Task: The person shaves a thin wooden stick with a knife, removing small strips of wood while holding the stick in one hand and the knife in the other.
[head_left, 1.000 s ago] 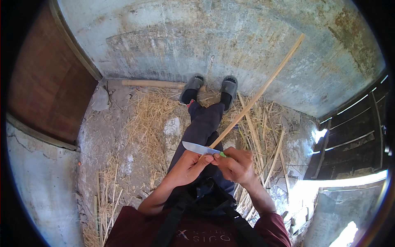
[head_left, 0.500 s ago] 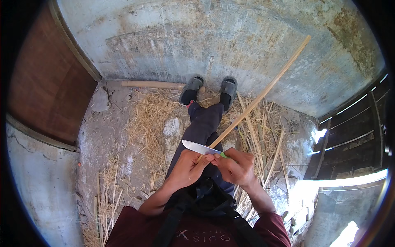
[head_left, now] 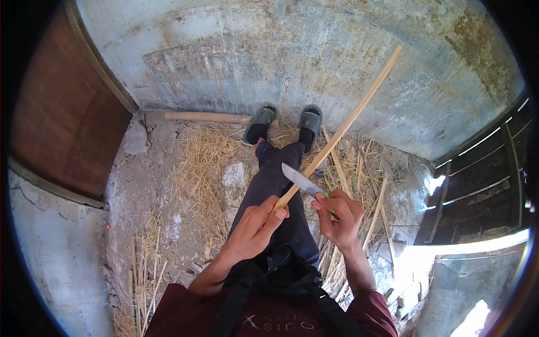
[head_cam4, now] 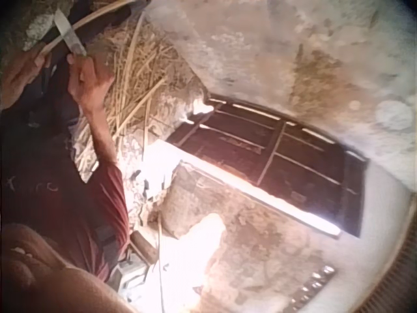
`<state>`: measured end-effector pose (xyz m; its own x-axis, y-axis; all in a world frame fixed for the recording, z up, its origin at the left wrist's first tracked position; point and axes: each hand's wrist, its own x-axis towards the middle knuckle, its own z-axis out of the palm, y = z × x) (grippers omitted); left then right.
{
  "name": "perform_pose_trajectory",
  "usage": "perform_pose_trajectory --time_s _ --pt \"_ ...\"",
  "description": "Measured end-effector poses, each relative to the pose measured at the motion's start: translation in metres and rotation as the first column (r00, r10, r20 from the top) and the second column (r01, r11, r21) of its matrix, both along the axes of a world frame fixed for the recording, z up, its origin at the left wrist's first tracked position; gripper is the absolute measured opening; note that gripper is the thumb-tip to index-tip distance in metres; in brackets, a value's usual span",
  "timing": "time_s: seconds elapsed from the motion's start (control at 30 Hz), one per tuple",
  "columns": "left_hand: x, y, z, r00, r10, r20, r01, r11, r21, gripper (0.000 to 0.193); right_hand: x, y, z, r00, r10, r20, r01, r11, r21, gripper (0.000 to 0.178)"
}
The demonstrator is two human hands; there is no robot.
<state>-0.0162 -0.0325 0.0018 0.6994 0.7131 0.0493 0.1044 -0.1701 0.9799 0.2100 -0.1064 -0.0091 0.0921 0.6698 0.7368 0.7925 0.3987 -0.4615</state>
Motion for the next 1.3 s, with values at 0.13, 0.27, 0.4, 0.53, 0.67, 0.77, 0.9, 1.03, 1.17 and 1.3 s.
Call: perform_pose_trajectory --time_s 0.13,0.27,0.4,0.53,0.67,0.77,0.9,1.03,1.17,1.3 --pt "0.002 -0.001 -0.013 0.999 0.013 0.053 -0.017 0.997 0.081 0.028 -0.005 -0.006 0.003 0.99 0.107 0.09 -0.105 0.994 -0.037 0.022" --pt "0.001 -0.002 -0.019 0.999 -0.014 0.042 0.009 0.991 0.136 0.022 -0.014 -0.007 0.001 0.982 0.157 0.105 -0.154 0.987 -0.045 0.017" --pt "-0.001 -0.003 -0.016 1.0 -0.006 0.013 0.004 0.981 0.196 0.02 -0.014 -0.006 0.005 0.979 0.177 0.099 -0.175 0.984 -0.027 0.02" --pt "0.001 -0.008 -0.006 0.999 0.018 0.032 -0.023 0.983 0.182 0.018 -0.004 -0.005 0.002 0.988 0.134 0.072 -0.136 0.99 0.026 0.022" --pt "0.0 -0.01 -0.006 0.999 0.033 0.008 -0.034 0.98 0.194 0.019 0.005 -0.001 0.01 0.992 0.122 -0.041 -0.121 0.993 0.005 0.02" --pt "-0.002 -0.01 -0.004 0.998 0.05 -0.031 -0.044 0.981 0.189 0.022 0.013 -0.001 0.01 0.995 0.1 0.001 -0.1 0.995 -0.006 0.018" --pt "-0.008 -0.011 -0.011 0.996 0.072 -0.057 -0.061 0.982 0.176 0.025 0.026 0.009 0.008 0.995 -0.007 -0.099 0.015 0.997 0.073 0.018" --pt "-0.008 -0.008 -0.017 0.995 0.081 -0.06 -0.071 0.985 0.156 0.024 0.029 0.01 0.002 0.987 -0.001 -0.159 0.01 0.998 0.059 0.017" --pt "-0.004 -0.007 -0.013 0.991 0.095 -0.09 -0.087 0.992 0.089 0.02 0.016 0.001 -0.007 0.991 0.121 -0.064 -0.123 0.992 -0.027 0.018" --pt "0.006 -0.013 -0.008 0.99 0.137 -0.016 -0.135 0.986 0.095 0.02 -0.007 -0.004 0.001 0.98 0.181 0.082 -0.173 0.98 -0.096 0.021"
